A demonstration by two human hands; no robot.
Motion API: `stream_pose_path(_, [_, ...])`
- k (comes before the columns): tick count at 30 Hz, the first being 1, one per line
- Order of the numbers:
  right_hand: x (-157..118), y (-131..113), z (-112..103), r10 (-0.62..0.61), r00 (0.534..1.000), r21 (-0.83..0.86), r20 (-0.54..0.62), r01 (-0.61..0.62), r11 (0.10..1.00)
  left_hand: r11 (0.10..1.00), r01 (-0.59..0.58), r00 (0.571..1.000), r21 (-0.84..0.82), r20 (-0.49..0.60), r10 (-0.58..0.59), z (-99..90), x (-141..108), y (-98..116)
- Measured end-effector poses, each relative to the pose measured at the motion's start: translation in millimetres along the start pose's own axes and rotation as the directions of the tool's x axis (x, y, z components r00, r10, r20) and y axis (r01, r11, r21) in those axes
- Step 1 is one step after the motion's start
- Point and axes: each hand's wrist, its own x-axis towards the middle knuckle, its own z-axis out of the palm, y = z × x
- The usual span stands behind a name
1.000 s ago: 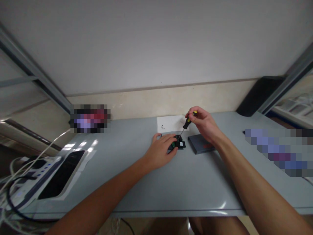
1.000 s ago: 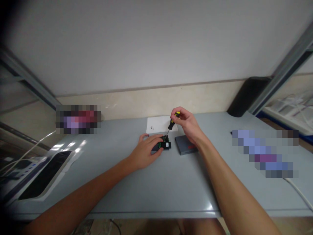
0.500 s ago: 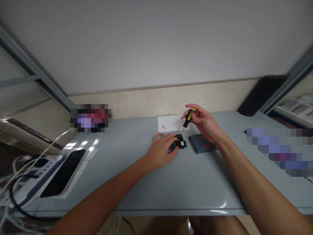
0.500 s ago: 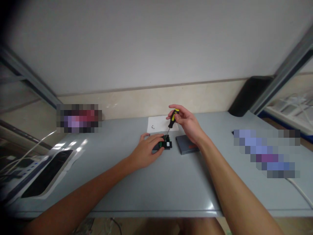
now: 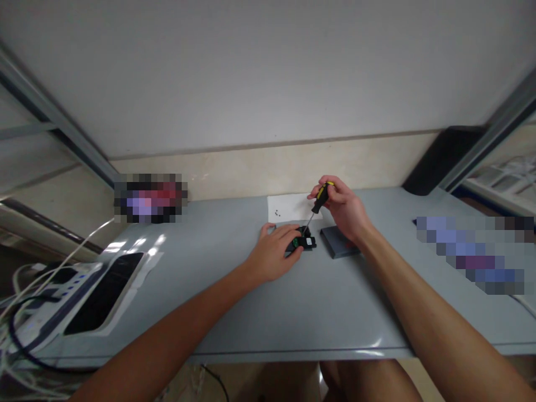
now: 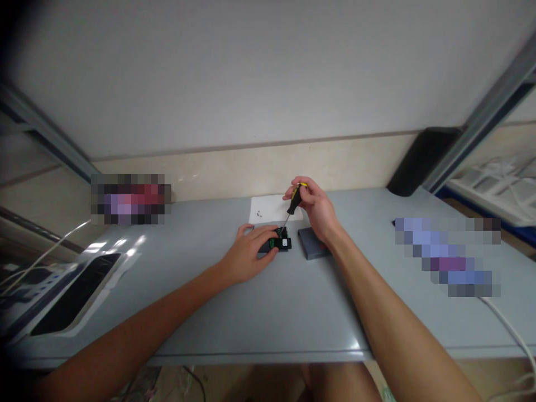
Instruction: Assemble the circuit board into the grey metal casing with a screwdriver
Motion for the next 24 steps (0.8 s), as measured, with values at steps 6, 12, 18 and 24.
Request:
stream_pose_path(6, [0.3, 2.0, 0.6, -0.06, 0.993, -0.109, -0.106, 0.048, 0.993, 1.0, 0.009, 1.0, 0.002, 0.006, -0.009, -0.6, 0.2, 1.1])
stream_pose_path(12, [-0.4, -0.7, 1.7, -0.031, 0.999, -0.071, -0.042, 0.028, 0.997, 1.0, 0.01, 1.0, 0.002, 0.013, -0.01, -1.2, 0.2, 1.6])
stream_pose_path(18, [-2.5, -1.3, 2.4, -0.055, 0.998, -0.114, -0.04, 0.05, 0.992, 1.0, 0.01, 1.0, 0.008, 0.02, -0.01, -1.5, -0.3, 1.2])
stream_pose_path(24, [-3.3, -0.5, 3.8, 0.069, 0.998, 0.029, 0.002, -0.069, 0.997, 1.0, 0.007, 1.0, 0.007, 0.02, -0.007, -1.1, 0.2, 0.8])
